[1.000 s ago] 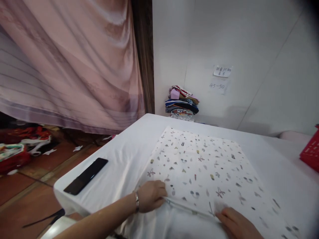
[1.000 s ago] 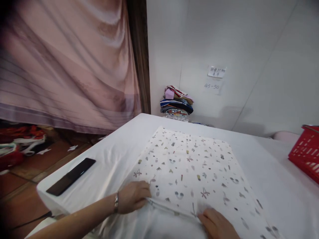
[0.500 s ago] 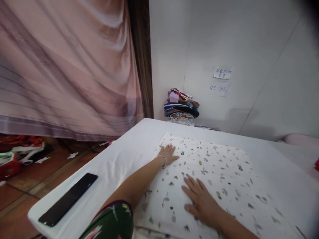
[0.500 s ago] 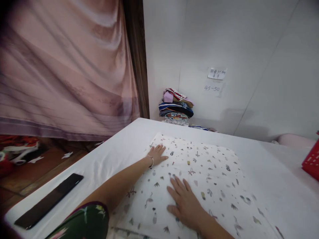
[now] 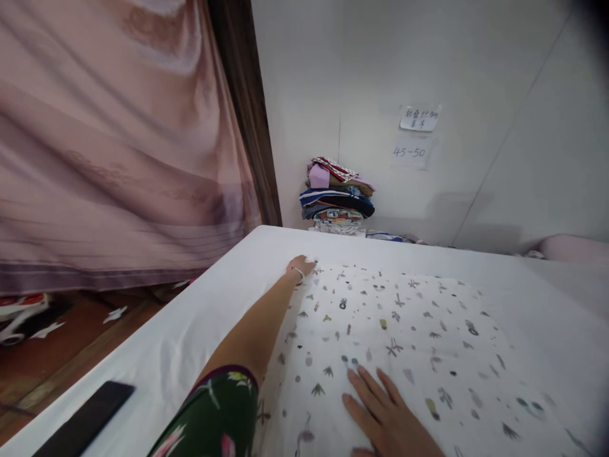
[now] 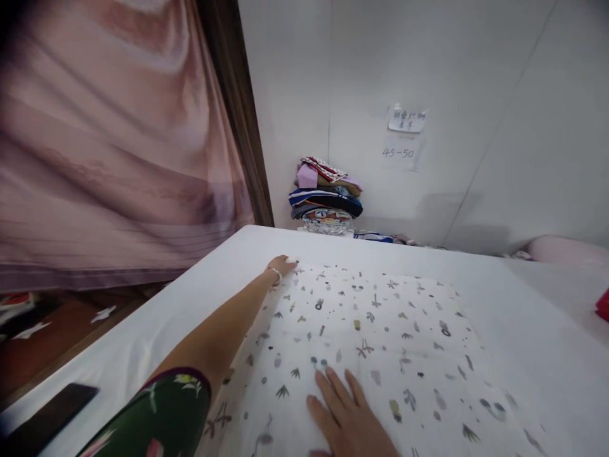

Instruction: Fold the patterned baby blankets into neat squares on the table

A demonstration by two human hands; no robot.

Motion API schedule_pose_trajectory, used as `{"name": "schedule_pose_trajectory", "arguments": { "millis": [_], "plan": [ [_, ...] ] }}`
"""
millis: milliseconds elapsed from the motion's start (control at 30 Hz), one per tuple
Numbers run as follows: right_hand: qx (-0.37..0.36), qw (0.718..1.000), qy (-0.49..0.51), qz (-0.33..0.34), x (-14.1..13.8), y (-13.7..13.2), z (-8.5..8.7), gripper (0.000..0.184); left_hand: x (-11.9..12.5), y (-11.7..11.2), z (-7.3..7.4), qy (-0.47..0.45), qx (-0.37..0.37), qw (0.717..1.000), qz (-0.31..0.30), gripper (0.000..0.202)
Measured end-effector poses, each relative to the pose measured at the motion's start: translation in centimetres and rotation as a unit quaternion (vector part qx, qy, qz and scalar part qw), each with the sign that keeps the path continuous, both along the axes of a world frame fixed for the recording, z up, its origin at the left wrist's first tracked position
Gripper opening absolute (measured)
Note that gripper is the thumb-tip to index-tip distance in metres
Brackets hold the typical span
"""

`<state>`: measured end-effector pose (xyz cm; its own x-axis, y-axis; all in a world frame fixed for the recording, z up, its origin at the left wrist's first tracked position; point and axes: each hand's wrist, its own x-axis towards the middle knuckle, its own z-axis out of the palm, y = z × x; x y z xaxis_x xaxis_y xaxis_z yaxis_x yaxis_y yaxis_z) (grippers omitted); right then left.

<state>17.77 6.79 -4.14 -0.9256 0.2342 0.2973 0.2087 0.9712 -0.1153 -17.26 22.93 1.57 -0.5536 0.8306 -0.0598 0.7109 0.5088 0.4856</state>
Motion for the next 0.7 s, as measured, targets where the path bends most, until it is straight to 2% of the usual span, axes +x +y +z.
{"name": "schedule_pose_trajectory", "arguments": {
  "millis": [100,233,400,500,600,633,700],
  "plan": [
    [-0.017,1.0,-0.003,0.003,0.2,0.0,-0.4,0.071,-0.7,1.4,-0.3,-0.025,0.021,0.999,0.015,0.039],
    [-0.045,0.999,-0.02,-0.006,0.2,0.1,-0.7,0.074,-1.5,1.7,-0.6,-0.032,0.053,0.997,0.043,0.038],
    [-0.083,0.995,-0.049,-0.03,-0.2,0.1,-0.7,0.075,-1.8,1.8,-0.7,-0.027,0.064,0.998,-0.007,0.043],
    [-0.126,0.99,-0.066,-0.011,0.1,0.2,1.1,0.071,-1.7,1.8,-0.4,0.01,0.041,0.998,-0.049,0.037],
    [-0.19,0.98,-0.059,0.002,1.0,1.1,4.4,0.059,-1.6,1.7,-0.1,0.064,0.019,0.995,-0.078,0.032],
    [-0.21,0.976,-0.046,-0.023,1.5,1.9,5.5,0.054,-1.7,1.6,0.0,0.08,0.014,0.993,-0.086,0.032],
    [-0.227,0.966,-0.009,-0.124,2.4,4.7,7.2,0.045,-1.7,1.6,-0.1,0.105,0.007,0.989,-0.103,0.033]
  ]
}}
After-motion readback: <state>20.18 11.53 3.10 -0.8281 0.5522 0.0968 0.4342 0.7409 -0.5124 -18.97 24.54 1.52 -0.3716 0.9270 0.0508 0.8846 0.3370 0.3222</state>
